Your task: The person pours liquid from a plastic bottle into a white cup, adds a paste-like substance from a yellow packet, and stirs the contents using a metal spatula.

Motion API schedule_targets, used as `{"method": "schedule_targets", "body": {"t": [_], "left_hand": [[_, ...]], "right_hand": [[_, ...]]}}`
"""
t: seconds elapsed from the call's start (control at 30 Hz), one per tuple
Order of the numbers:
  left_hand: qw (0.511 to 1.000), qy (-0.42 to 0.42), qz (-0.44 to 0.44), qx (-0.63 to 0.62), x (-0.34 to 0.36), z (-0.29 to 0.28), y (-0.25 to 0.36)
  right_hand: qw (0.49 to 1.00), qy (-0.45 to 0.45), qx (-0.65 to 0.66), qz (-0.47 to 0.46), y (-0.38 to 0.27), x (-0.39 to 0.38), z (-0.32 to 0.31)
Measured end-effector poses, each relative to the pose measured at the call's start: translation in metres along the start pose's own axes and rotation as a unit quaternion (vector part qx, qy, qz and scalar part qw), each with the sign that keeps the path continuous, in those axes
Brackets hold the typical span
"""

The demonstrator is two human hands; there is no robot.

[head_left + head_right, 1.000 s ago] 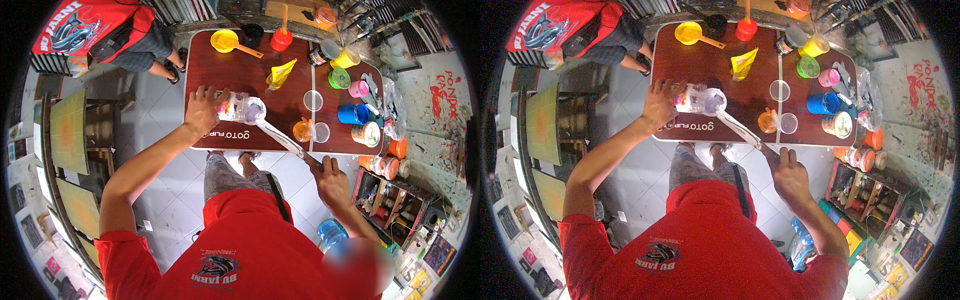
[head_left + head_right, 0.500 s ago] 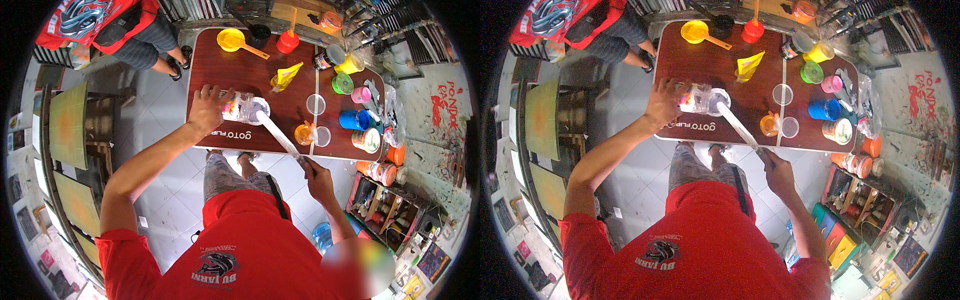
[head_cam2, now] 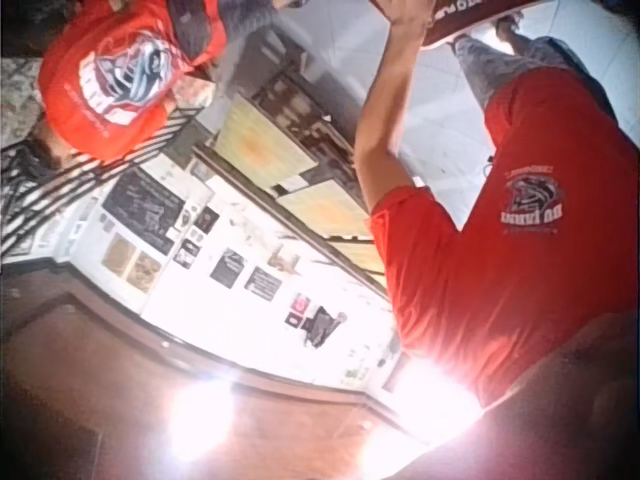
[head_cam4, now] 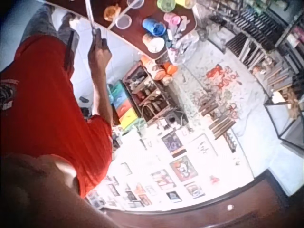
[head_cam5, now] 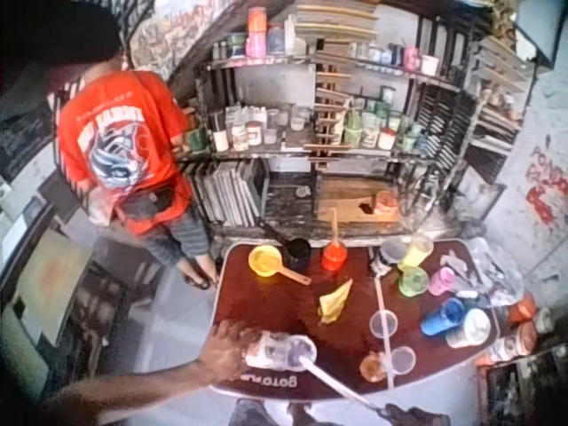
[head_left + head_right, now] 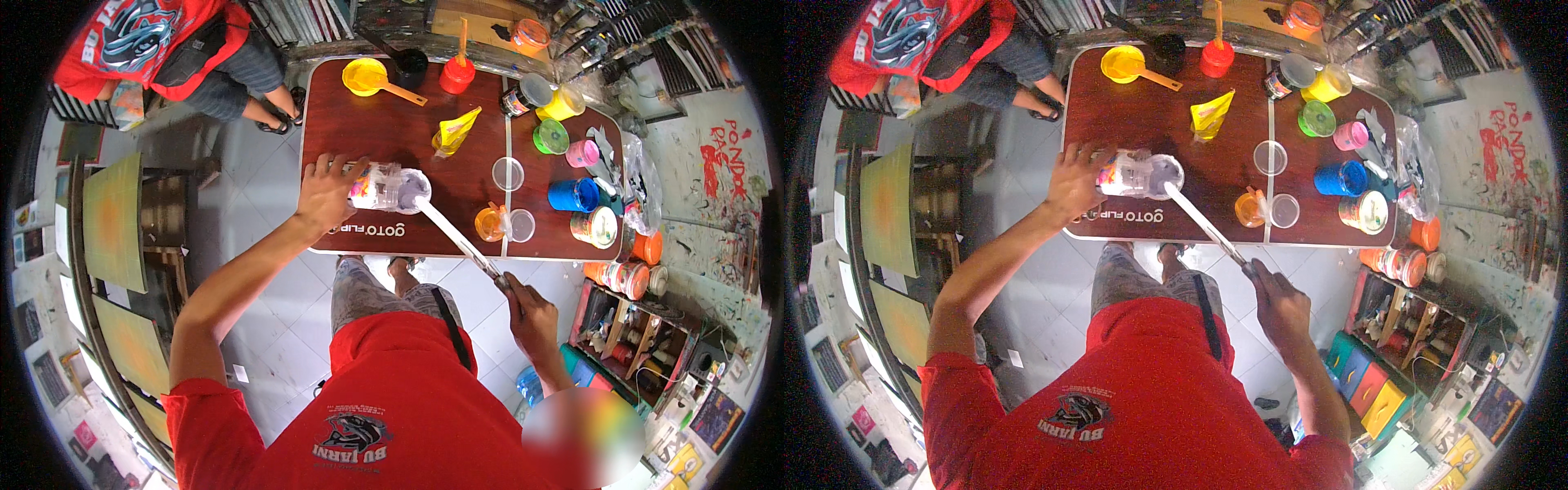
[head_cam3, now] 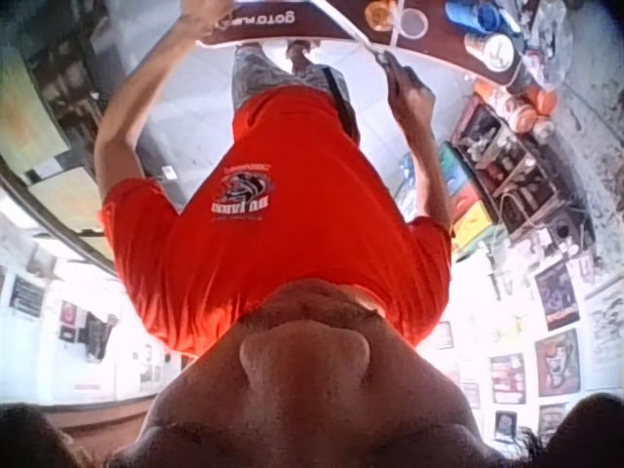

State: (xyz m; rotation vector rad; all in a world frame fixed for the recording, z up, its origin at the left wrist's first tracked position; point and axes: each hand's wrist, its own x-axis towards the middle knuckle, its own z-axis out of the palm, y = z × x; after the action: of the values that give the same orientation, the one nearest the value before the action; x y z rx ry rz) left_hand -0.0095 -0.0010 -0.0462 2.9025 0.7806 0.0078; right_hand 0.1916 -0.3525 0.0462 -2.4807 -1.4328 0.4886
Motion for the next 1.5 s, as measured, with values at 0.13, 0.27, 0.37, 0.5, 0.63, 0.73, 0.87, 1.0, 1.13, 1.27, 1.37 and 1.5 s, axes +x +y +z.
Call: {"method": "schedule_targets", "body": {"t": [0.13, 0.27, 0.37, 0.5, 0.63, 0.73, 0.87, 1.0, 1.13, 1.27, 1.37, 1.5], "left_hand": [[0.999, 0.031, -0.003, -0.039, -0.004, -0.005, 0.001], [0.998, 0.035, 0.022, -0.052, -0.004, -0.018, -0.002], [0.996, 0.052, 0.032, -0.070, -0.004, -0.018, -0.007], [0.994, 0.078, 0.044, -0.065, 0.000, -0.025, -0.008], [0.990, 0.103, 0.052, -0.085, 0.002, -0.034, -0.011], [0.977, 0.159, 0.071, -0.120, 0.001, -0.036, -0.011], [0.961, 0.221, 0.089, -0.140, 0.000, -0.038, -0.009], [0.942, 0.278, 0.118, -0.149, 0.000, -0.037, -0.010], [0.931, 0.300, 0.130, -0.162, 0.000, -0.042, -0.003], [0.924, 0.309, 0.135, -0.178, -0.002, -0.047, 0.002], [0.918, 0.325, 0.133, -0.186, -0.003, -0.045, 0.004], [0.915, 0.334, 0.125, -0.189, -0.007, -0.042, 0.008]], "right_hand": [[0.994, 0.022, -0.081, -0.074, 0.004, 0.023, -0.002], [0.981, 0.078, -0.092, -0.154, 0.006, 0.042, -0.010], [0.961, 0.099, -0.149, -0.210, 0.003, 0.059, -0.024], [0.943, 0.094, -0.198, -0.249, 0.009, 0.083, -0.035], [0.933, 0.034, -0.262, -0.244, 0.001, 0.098, -0.058], [0.929, 0.019, -0.276, -0.246, 0.001, 0.108, -0.063], [0.959, 0.008, -0.172, -0.226, -0.009, 0.115, -0.080], [0.983, -0.106, -0.051, -0.140, -0.018, 0.115, -0.098], [0.974, -0.219, 0.051, -0.035, -0.031, 0.119, -0.113], [0.952, -0.261, 0.147, -0.057, -0.019, 0.120, -0.114], [0.936, -0.310, 0.164, -0.019, -0.012, 0.121, -0.109], [0.894, -0.367, 0.244, 0.082, -0.014, 0.117, -0.094]]}}
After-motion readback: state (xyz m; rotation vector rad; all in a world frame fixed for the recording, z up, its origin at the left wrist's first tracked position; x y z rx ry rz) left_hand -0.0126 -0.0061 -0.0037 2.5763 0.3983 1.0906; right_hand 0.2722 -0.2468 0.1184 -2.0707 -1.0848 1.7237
